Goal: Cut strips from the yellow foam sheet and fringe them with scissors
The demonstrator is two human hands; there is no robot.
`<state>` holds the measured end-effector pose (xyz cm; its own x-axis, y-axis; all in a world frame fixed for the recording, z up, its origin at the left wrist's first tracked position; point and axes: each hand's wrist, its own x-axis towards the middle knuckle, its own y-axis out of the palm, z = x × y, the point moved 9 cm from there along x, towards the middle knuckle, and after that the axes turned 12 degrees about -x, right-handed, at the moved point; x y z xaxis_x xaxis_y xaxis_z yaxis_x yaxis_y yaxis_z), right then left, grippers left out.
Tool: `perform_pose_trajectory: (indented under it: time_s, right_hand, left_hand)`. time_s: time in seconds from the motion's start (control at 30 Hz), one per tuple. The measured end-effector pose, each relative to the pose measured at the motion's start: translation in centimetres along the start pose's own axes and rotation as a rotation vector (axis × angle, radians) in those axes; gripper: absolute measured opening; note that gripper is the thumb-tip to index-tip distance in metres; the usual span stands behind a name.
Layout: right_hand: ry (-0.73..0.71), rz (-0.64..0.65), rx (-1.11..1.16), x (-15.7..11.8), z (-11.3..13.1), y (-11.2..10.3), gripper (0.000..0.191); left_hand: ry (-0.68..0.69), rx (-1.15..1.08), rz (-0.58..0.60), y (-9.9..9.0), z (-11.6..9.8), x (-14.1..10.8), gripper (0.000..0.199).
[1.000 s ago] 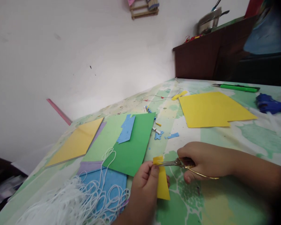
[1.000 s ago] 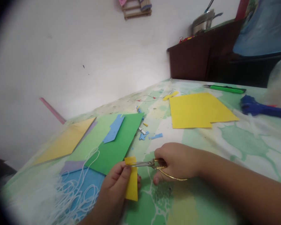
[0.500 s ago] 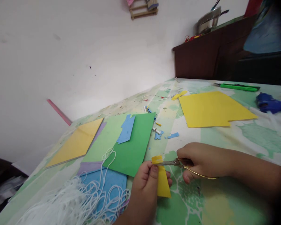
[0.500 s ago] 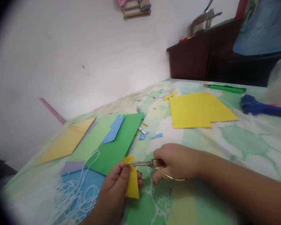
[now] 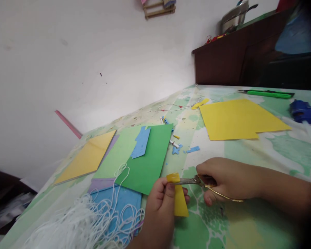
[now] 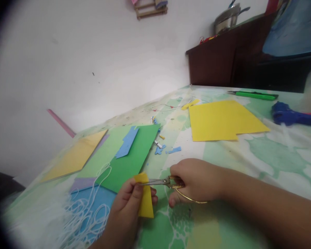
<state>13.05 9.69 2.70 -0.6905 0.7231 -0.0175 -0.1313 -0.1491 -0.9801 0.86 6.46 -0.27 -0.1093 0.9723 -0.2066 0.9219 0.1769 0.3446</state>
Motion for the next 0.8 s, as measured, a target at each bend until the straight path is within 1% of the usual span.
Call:
perform_pose_trajectory:
  time_s: [0.2, 0.33, 0.53, 0.63, 0.8]
  right_hand:
    - [-0.013, -0.011, -0.012, 0.19, 0.14, 0.24, 0.044]
    - [-0.026, 0.005, 0.005, 0.24, 0.25, 0.45, 0.044]
    - [-0.025, 0.014, 0.016, 0.10, 0.38, 0.40, 0.042]
    - [-0.032, 0.015, 0.029, 0.16, 0.37, 0.47, 0.042]
    - [-0.038, -0.020, 0.014, 0.35, 0.33, 0.40, 0.038]
  left_hand:
    - [-0.013, 0.006, 0.010, 0.01, 0.21, -0.11, 0.017]
    - [-0.009, 0.017, 0.024, 0.08, 0.16, -0.08, 0.017]
    - [-0.007, 0.021, 0.000, -0.03, 0.01, 0.08, 0.016]
    - [0.003, 0.017, 0.006, 0.15, -0.17, 0.00, 0.017]
    - [0.006, 0.005, -0.009, 0.09, -0.19, -0.08, 0.018]
